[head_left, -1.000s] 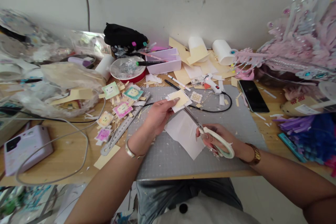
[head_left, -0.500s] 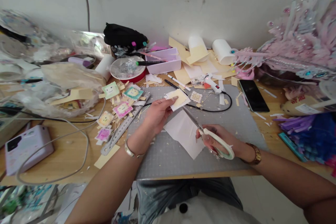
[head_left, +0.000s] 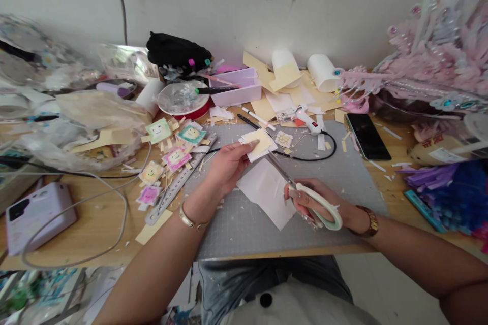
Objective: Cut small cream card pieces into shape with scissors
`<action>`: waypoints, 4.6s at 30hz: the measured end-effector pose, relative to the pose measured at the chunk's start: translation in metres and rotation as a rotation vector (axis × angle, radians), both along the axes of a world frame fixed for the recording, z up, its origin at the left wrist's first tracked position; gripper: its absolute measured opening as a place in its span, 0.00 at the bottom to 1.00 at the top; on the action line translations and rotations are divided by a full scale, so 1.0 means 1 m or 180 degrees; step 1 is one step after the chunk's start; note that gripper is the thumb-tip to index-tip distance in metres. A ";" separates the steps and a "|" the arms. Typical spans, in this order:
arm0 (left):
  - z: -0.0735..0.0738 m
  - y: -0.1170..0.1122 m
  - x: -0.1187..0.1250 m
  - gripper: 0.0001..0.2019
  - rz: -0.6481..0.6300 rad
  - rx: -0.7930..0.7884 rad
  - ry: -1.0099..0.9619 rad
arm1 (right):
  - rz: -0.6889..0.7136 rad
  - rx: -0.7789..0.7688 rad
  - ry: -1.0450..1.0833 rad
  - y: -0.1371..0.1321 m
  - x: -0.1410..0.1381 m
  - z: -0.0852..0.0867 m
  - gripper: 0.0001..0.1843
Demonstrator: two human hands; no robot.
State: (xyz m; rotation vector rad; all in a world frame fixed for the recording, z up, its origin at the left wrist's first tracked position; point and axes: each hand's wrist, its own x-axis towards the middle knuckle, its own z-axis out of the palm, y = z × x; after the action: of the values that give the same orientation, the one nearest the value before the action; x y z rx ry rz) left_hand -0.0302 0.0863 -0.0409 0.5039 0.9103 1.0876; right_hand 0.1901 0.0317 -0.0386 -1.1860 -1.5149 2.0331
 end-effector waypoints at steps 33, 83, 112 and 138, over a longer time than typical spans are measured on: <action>0.002 -0.002 0.000 0.08 -0.0058 -0.0046 -0.0014 | -0.0078 -0.0120 -0.0185 -0.001 -0.003 0.004 0.26; 0.003 0.002 -0.004 0.08 0.0021 0.0099 0.0061 | 0.0067 0.0058 0.0172 -0.002 0.004 -0.006 0.26; 0.003 0.002 -0.005 0.08 0.0114 0.0092 0.0154 | 0.0060 0.0134 0.0105 -0.002 0.003 -0.004 0.27; 0.006 0.000 -0.003 0.07 -0.0027 0.0014 0.0128 | -0.0141 -0.0014 -0.0109 -0.003 0.001 -0.003 0.24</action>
State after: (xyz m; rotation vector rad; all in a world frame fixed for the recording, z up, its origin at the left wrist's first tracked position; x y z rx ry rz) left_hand -0.0327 0.0865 -0.0347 0.5344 0.9405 1.0753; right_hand 0.1911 0.0282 -0.0412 -1.2510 -1.4873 1.9985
